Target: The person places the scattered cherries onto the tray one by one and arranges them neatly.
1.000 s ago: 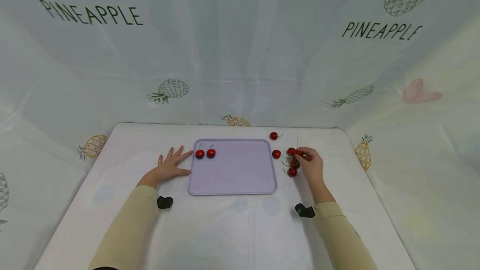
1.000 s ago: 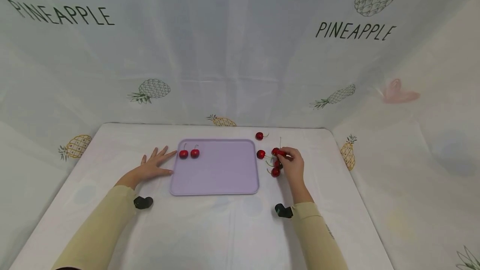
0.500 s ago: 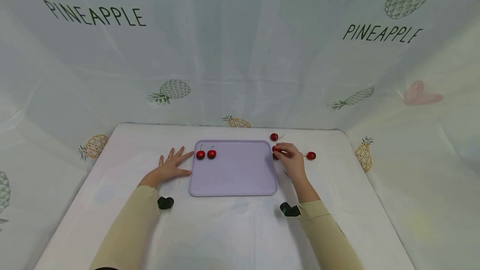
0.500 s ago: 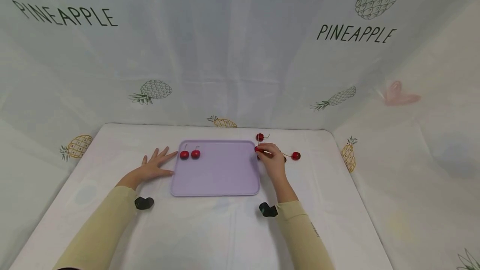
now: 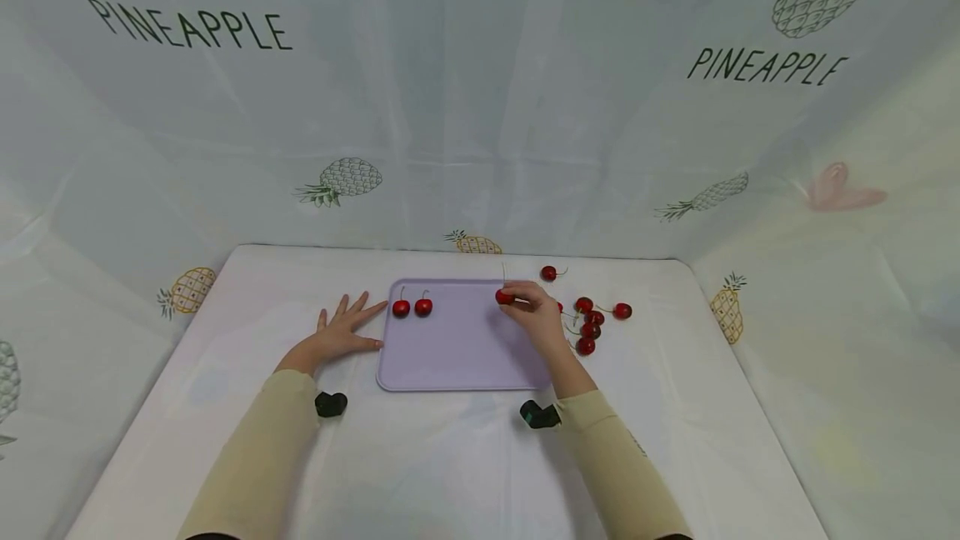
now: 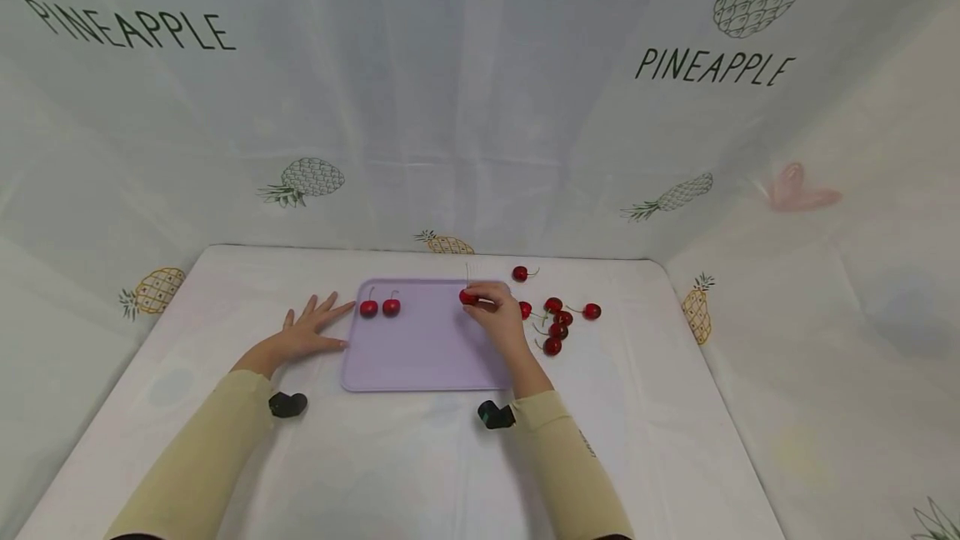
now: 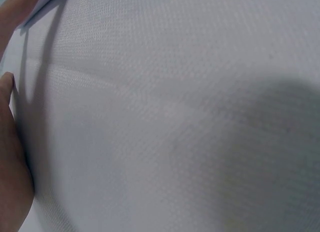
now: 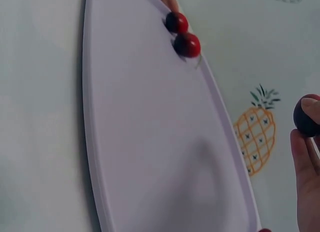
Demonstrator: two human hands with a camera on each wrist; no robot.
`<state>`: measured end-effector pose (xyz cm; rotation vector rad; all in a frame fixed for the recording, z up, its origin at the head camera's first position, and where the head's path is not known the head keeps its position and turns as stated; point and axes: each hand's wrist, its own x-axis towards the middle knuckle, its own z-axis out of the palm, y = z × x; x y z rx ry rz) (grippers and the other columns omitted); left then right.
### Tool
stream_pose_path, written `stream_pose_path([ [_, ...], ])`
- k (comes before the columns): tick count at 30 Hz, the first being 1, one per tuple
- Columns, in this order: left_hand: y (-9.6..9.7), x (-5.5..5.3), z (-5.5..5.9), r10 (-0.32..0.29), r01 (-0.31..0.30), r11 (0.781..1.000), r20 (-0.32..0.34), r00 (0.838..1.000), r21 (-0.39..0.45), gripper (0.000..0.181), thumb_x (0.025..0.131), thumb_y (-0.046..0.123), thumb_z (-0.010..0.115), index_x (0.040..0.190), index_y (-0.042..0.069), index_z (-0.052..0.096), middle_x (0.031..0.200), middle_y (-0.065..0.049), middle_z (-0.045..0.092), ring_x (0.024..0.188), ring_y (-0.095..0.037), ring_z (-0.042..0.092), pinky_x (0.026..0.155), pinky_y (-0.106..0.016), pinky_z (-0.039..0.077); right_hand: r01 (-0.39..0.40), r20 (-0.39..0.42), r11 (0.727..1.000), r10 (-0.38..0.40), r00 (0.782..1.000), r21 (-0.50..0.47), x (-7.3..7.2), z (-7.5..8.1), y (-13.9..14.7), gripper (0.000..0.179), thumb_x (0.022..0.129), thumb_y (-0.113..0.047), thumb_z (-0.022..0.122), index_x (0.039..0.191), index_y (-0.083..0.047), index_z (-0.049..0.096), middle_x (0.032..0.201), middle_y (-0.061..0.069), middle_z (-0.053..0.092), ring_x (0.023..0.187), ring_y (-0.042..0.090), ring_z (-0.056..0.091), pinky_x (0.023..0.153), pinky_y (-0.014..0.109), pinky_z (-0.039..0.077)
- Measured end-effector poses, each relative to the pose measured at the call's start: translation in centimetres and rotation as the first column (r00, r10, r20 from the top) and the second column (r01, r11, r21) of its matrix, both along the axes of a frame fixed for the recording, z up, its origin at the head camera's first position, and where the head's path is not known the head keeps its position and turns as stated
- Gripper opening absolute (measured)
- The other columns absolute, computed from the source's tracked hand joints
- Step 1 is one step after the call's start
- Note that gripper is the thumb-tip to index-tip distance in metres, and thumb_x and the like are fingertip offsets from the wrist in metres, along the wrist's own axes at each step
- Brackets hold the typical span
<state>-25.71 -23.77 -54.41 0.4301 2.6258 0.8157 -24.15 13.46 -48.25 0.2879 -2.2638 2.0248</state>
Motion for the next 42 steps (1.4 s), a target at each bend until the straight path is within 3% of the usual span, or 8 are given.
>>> stream_pose_path([
  [6, 0.0, 0.1, 0.2, 0.005, -0.005, 1.000, -0.004, 1.000, 0.004, 0.084, 0.086, 0.047, 0.069, 0.154, 0.016, 0.031, 0.161, -0.021, 0.002, 0.142, -0.048, -0.015, 0.102, -0.069, -0.018, -0.046, -0.001, 0.997, 0.046, 0.999, -0.065, -0.2, -0.8, -2.4, 0.030, 0.078, 0.018, 0.071, 0.107, 0.017, 0.064, 0.115, 0.026, 0.060, 0.101, 0.027, 0.066, 0.082, 0.025, 0.054],
  [16, -0.1, 0.0, 0.0, 0.003, -0.003, 1.000, 0.009, 1.000, -0.006, 0.085, 0.086, 0.049, 0.068, 0.155, 0.018, 0.028, 0.161, -0.020, 0.001, 0.142, -0.047, -0.016, 0.103, -0.069, -0.018, -0.063, 0.006, 0.997, 0.064, 0.998, -0.050, -0.9, -2.3, -5.3, 0.032, 0.077, 0.020, 0.070, 0.108, 0.018, 0.064, 0.116, 0.028, 0.054, 0.108, 0.040, 0.060, 0.083, 0.028, 0.054],
  [20, 0.2, 0.0, 0.2, 0.009, -0.009, 1.000, 0.021, 1.000, -0.012, 0.085, 0.086, 0.048, 0.069, 0.154, 0.017, 0.029, 0.161, -0.020, 0.001, 0.142, -0.047, -0.016, 0.103, -0.069, -0.017, -0.048, -0.003, 0.998, 0.048, 0.999, -0.034, -1.4, -3.4, -6.2, 0.031, 0.076, 0.018, 0.072, 0.107, 0.015, 0.065, 0.112, 0.026, 0.055, 0.104, 0.043, 0.061, 0.083, 0.031, 0.055],
  [28, 0.2, -0.1, 0.2, 0.002, -0.002, 1.000, 0.005, 1.000, -0.025, 0.084, 0.087, 0.045, 0.069, 0.154, 0.016, 0.029, 0.161, -0.021, 0.002, 0.142, -0.048, -0.014, 0.103, -0.069, -0.016, 0.001, 0.063, 0.997, -0.006, 0.998, 0.080, -3.4, -7.3, -7.3, 0.031, 0.080, 0.004, 0.077, 0.110, 0.001, 0.070, 0.112, 0.010, 0.060, 0.097, 0.025, 0.066, 0.083, 0.030, 0.054],
  [33, 0.1, 0.0, 0.3, 0.003, -0.003, 1.000, 0.004, 1.000, -0.019, 0.085, 0.086, 0.047, 0.069, 0.154, 0.017, 0.029, 0.161, -0.020, 0.001, 0.143, -0.047, -0.015, 0.103, -0.069, -0.016, 0.022, 0.079, 0.989, -0.034, 0.996, 0.149, -3.9, -8.2, -7.7, 0.031, 0.079, -0.002, 0.080, 0.109, -0.004, 0.072, 0.107, 0.008, 0.064, 0.089, 0.020, 0.061, 0.076, 0.028, 0.052],
  [42, -0.2, 0.2, 0.1, -0.007, 0.007, 1.000, -0.008, 1.000, 0.017, 0.087, 0.085, 0.052, 0.068, 0.155, 0.019, 0.028, 0.161, -0.020, 0.000, 0.142, -0.045, -0.018, 0.102, -0.069, -0.018, 0.073, 0.127, 0.967, -0.106, 0.986, 0.245, -4.1, -8.7, -8.2, 0.030, 0.078, -0.011, 0.083, 0.106, -0.010, 0.073, 0.085, 0.000, 0.063, 0.065, 0.011, 0.046, 0.057, 0.025, 0.038],
])
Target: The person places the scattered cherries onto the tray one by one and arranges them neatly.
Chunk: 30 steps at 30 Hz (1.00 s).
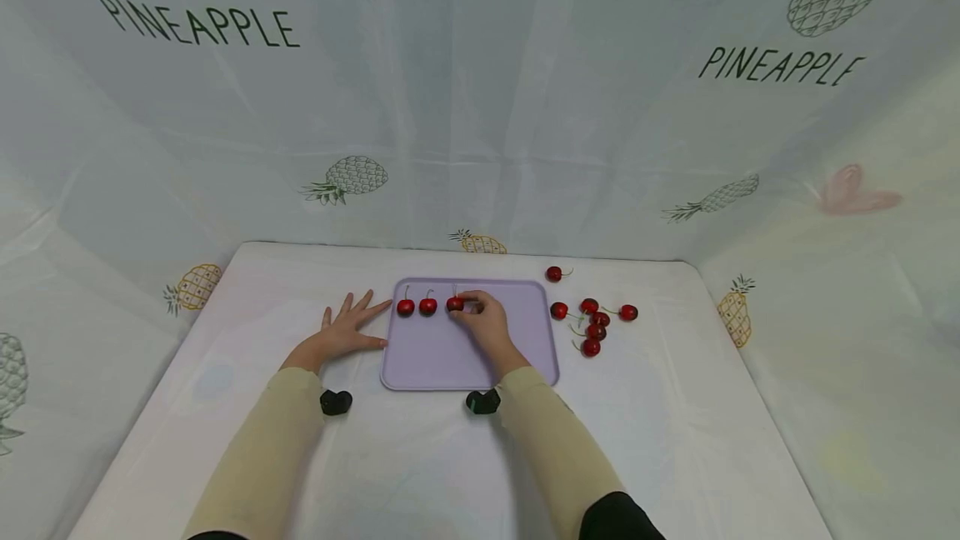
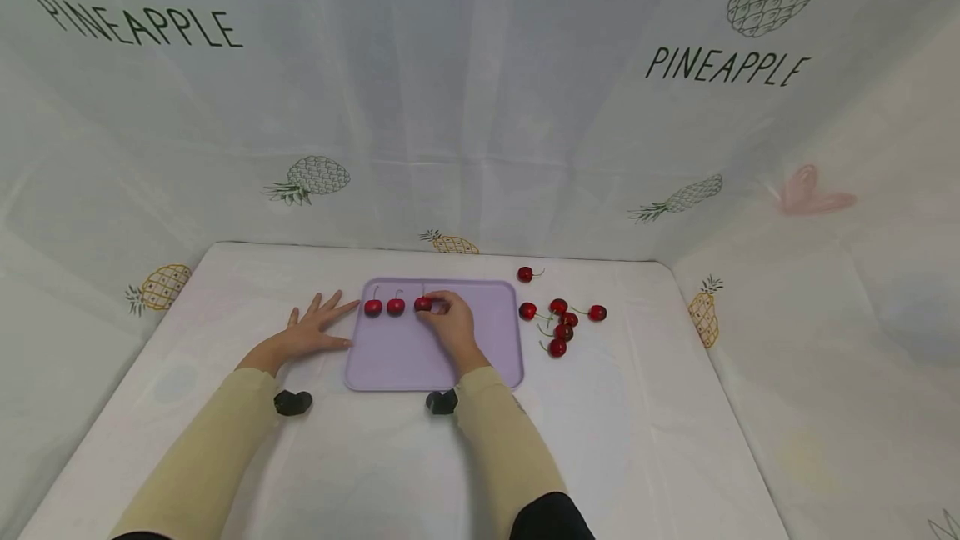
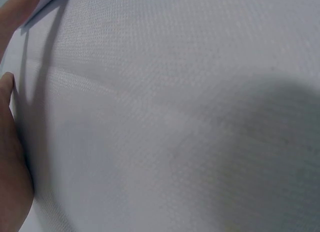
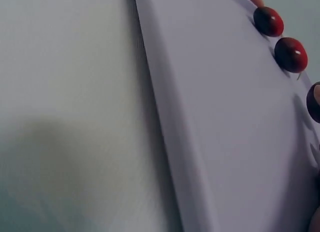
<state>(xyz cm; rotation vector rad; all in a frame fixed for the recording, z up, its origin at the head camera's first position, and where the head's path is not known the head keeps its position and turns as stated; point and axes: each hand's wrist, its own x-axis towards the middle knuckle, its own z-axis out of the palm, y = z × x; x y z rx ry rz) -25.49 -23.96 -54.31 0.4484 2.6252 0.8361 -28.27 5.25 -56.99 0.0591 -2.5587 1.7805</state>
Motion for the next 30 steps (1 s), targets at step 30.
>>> stream_pose_path([
  [30, 0.24, -0.29, -0.05, 0.015, -0.014, 0.999, 0.005, 1.000, -0.045, 0.084, 0.087, 0.048, 0.068, 0.155, 0.017, 0.029, 0.161, -0.020, 0.001, 0.143, -0.046, -0.016, 0.103, -0.069, -0.017, 0.036, 0.011, 0.988, -0.038, 0.999, 0.150, -0.10, 0.02, -0.47, 0.031, 0.076, -0.022, 0.085, 0.105, -0.015, 0.075, 0.068, -0.001, 0.054, 0.063, 0.013, 0.047, 0.056, 0.027, 0.038],
])
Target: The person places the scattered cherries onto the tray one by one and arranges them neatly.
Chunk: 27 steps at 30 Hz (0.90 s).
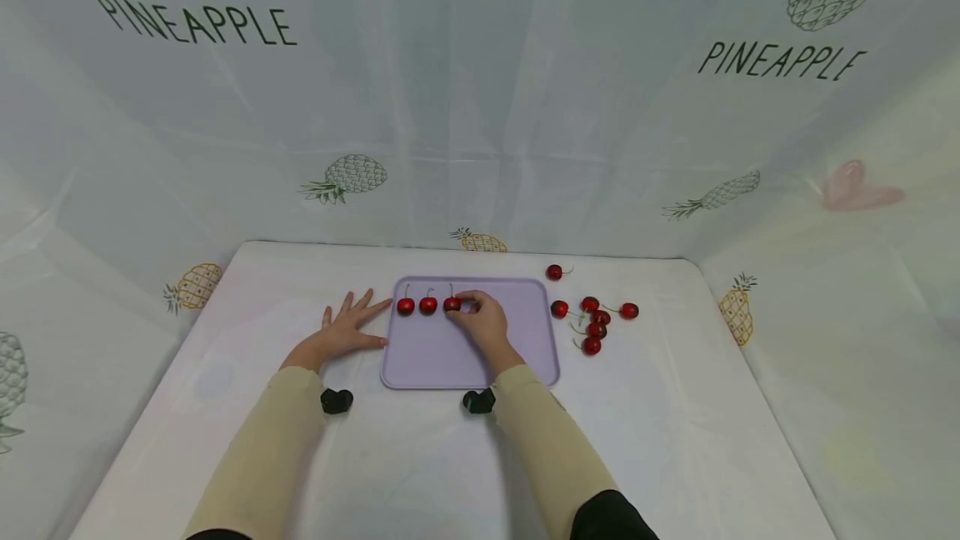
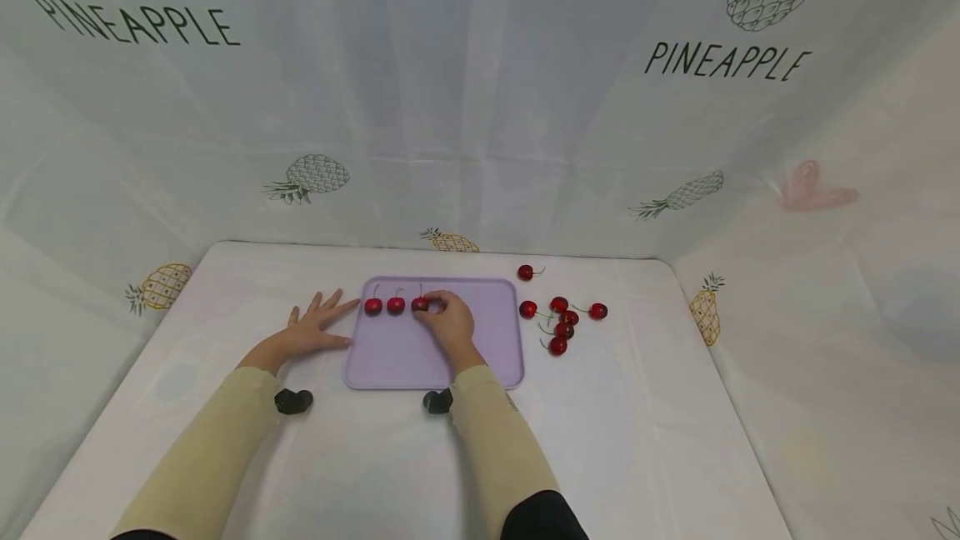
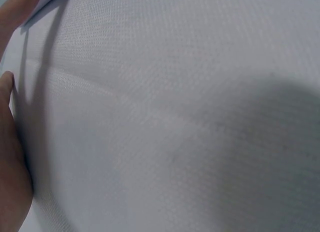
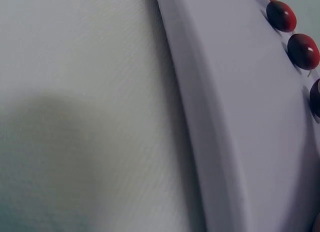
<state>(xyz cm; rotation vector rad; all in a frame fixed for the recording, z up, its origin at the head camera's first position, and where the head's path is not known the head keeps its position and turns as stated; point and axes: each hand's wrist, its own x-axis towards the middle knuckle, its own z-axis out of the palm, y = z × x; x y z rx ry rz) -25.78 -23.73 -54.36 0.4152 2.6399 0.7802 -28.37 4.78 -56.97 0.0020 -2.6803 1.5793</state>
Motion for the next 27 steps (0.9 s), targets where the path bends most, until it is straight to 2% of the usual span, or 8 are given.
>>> stream_pose_path([
  [27, 0.19, 0.14, 0.14, 0.009, -0.009, 1.000, 0.009, 1.000, 0.006, 0.084, 0.086, 0.046, 0.069, 0.155, 0.017, 0.028, 0.161, -0.020, 0.001, 0.143, -0.046, -0.016, 0.103, -0.069, -0.017, -0.015, -0.003, 1.000, 0.015, 1.000, 0.005, 0.30, -0.06, 0.05, 0.034, 0.077, -0.025, 0.084, 0.107, -0.015, 0.074, 0.077, -0.001, 0.057, 0.072, 0.015, 0.050, 0.062, 0.029, 0.041],
])
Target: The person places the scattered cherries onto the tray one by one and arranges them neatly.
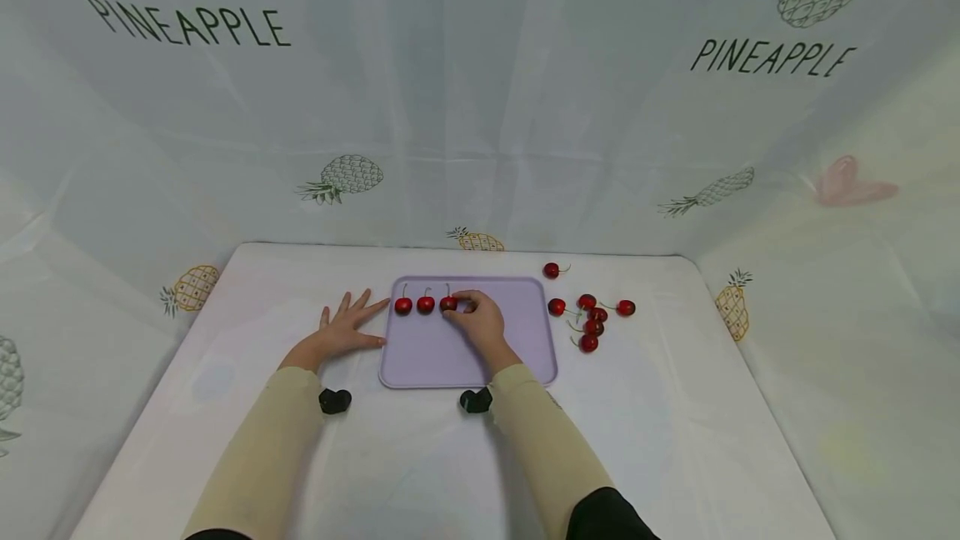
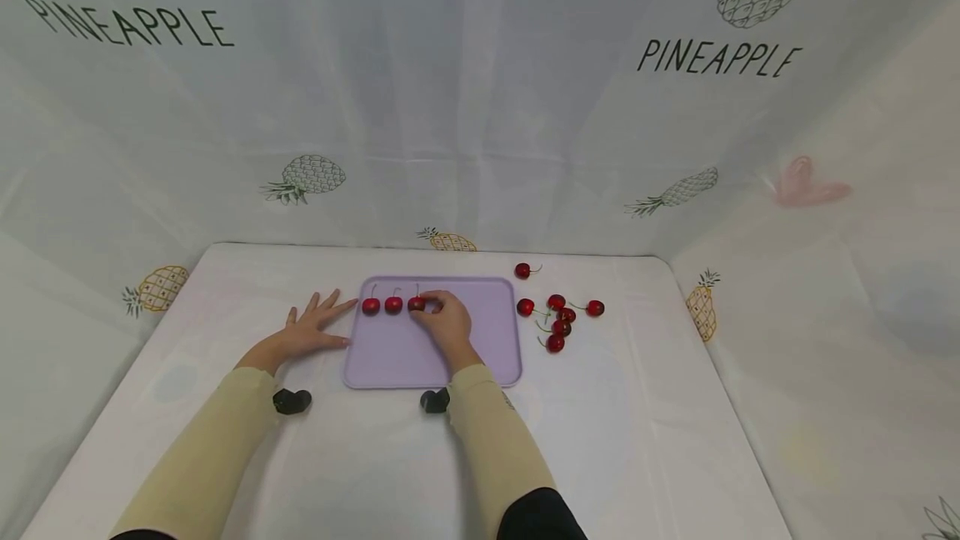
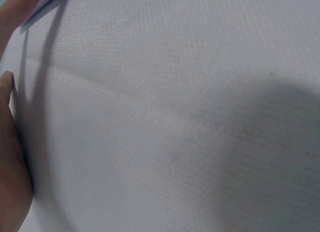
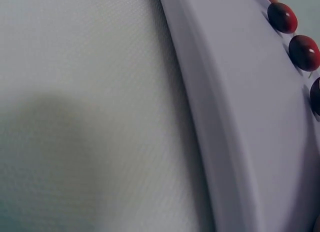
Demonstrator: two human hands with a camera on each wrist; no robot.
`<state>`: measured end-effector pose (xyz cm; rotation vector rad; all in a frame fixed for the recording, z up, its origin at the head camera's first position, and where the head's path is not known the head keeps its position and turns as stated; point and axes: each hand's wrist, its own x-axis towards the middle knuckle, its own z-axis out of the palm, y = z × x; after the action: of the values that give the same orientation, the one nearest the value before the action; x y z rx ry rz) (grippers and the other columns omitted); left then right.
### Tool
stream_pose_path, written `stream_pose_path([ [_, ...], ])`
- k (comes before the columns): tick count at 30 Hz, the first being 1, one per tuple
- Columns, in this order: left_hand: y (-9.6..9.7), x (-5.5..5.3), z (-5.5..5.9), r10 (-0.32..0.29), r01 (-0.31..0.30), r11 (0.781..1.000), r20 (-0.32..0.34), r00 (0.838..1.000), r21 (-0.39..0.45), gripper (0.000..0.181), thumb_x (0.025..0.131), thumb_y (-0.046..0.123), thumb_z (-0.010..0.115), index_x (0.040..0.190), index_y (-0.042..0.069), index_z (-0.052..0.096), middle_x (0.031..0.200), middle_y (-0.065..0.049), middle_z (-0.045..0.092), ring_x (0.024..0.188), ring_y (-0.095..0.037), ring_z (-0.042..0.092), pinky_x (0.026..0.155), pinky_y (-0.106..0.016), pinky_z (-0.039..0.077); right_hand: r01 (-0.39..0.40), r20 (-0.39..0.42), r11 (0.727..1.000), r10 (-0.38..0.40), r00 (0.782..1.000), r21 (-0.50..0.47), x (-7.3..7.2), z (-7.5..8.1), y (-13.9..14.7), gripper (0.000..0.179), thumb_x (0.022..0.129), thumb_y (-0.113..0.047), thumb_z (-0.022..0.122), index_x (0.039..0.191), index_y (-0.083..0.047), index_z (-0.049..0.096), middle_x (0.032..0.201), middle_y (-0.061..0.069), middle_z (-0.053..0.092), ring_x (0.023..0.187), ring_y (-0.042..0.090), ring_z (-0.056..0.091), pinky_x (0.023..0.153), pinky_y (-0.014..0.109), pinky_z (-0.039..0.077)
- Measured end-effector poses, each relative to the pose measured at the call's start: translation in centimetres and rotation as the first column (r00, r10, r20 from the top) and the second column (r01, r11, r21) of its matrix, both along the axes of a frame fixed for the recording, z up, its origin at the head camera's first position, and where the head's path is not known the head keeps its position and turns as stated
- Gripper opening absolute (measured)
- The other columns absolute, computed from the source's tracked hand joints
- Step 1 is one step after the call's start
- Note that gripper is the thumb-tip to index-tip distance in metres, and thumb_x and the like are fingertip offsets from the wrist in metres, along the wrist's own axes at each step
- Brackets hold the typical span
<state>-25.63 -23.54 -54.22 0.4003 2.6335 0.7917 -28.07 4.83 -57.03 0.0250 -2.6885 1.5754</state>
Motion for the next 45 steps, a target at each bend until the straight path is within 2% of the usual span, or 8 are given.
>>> stream_pose_path([
  [7, 0.1, 0.0, -0.2, -0.010, 0.010, 1.000, -0.001, 1.000, 0.017, 0.086, 0.086, 0.049, 0.069, 0.155, 0.019, 0.028, 0.161, -0.020, 0.001, 0.143, -0.046, -0.016, 0.102, -0.069, -0.018, 0.014, -0.002, 1.000, -0.014, 1.000, -0.004, 0.1, 0.0, 0.1, 0.034, 0.077, -0.026, 0.085, 0.107, -0.015, 0.074, 0.077, -0.001, 0.057, 0.072, 0.014, 0.050, 0.063, 0.029, 0.041],
  [11, -0.3, 0.0, -0.6, -0.024, 0.025, 1.000, -0.018, 1.000, 0.018, 0.086, 0.085, 0.052, 0.067, 0.155, 0.021, 0.027, 0.161, -0.021, 0.000, 0.142, -0.047, -0.016, 0.102, -0.070, -0.018, -0.007, 0.002, 0.996, 0.007, 1.000, -0.093, 0.2, 0.0, 0.3, 0.034, 0.077, -0.021, 0.084, 0.108, -0.011, 0.074, 0.082, 0.001, 0.061, 0.073, 0.014, 0.051, 0.064, 0.028, 0.042],
  [16, -0.7, -0.1, -1.1, -0.011, 0.011, 1.000, -0.005, 1.000, 0.013, 0.087, 0.085, 0.052, 0.068, 0.155, 0.020, 0.028, 0.161, -0.019, 0.000, 0.142, -0.047, -0.016, 0.102, -0.069, -0.018, -0.019, 0.017, 0.975, 0.023, 1.000, -0.219, 0.5, 0.6, 1.0, 0.033, 0.077, -0.011, 0.083, 0.108, -0.006, 0.073, 0.090, 0.005, 0.065, 0.077, 0.014, 0.055, 0.067, 0.026, 0.046],
  [24, -1.2, 0.1, -1.3, -0.015, 0.015, 1.000, -0.002, 1.000, 0.024, 0.089, 0.084, 0.055, 0.067, 0.156, 0.023, 0.026, 0.162, -0.018, -0.002, 0.142, -0.045, -0.019, 0.102, -0.068, -0.020, -0.004, -0.015, 0.968, 0.000, 1.000, -0.251, 1.6, 1.9, 3.7, 0.035, 0.080, -0.011, 0.081, 0.112, -0.003, 0.071, 0.099, 0.015, 0.066, 0.081, 0.016, 0.056, 0.065, 0.024, 0.046],
  [30, -1.1, 0.1, -1.1, -0.007, 0.006, 0.999, 0.017, 1.000, 0.035, 0.089, 0.084, 0.054, 0.067, 0.155, 0.020, 0.026, 0.161, -0.020, -0.002, 0.142, -0.045, -0.020, 0.101, -0.068, -0.021, 0.054, -0.034, 0.964, -0.065, 0.997, -0.260, 2.7, 2.4, 6.5, 0.038, 0.082, -0.015, 0.080, 0.117, -0.004, 0.069, 0.111, 0.012, 0.068, 0.084, 0.020, 0.058, 0.062, 0.024, 0.046],
  [37, -1.0, -0.1, -1.3, -0.020, 0.020, 0.999, -0.004, 1.000, 0.035, 0.088, 0.086, 0.056, 0.064, 0.156, 0.023, 0.023, 0.162, -0.018, -0.004, 0.142, -0.042, -0.022, 0.101, -0.066, -0.023, 0.139, -0.022, 0.950, -0.151, 0.988, -0.278, 3.6, 2.5, 9.8, 0.038, 0.082, -0.012, 0.079, 0.117, -0.003, 0.068, 0.113, 0.014, 0.067, 0.087, 0.020, 0.057, 0.064, 0.021, 0.046],
  [42, -0.6, -0.2, -0.7, -0.015, 0.014, 0.998, 0.011, 1.000, 0.057, 0.087, 0.085, 0.052, 0.067, 0.155, 0.020, 0.027, 0.161, -0.020, -0.002, 0.142, -0.045, -0.021, 0.101, -0.068, -0.022, 0.218, -0.025, 0.930, -0.235, 0.972, -0.298, 3.9, 2.2, 12.1, 0.039, 0.082, -0.011, 0.079, 0.118, -0.001, 0.067, 0.113, 0.015, 0.066, 0.088, 0.017, 0.055, 0.068, 0.019, 0.045],
  [45, -0.4, -0.4, -0.5, -0.015, 0.015, 0.999, 0.017, 1.000, 0.037, 0.087, 0.086, 0.051, 0.068, 0.155, 0.019, 0.027, 0.162, -0.018, -0.001, 0.143, -0.043, -0.019, 0.102, -0.067, -0.020, 0.276, -0.003, 0.905, -0.293, 0.956, -0.324, 4.0, 2.0, 13.3, 0.040, 0.082, -0.013, 0.080, 0.118, -0.002, 0.067, 0.113, 0.014, 0.066, 0.088, 0.016, 0.054, 0.065, 0.017, 0.046],
])
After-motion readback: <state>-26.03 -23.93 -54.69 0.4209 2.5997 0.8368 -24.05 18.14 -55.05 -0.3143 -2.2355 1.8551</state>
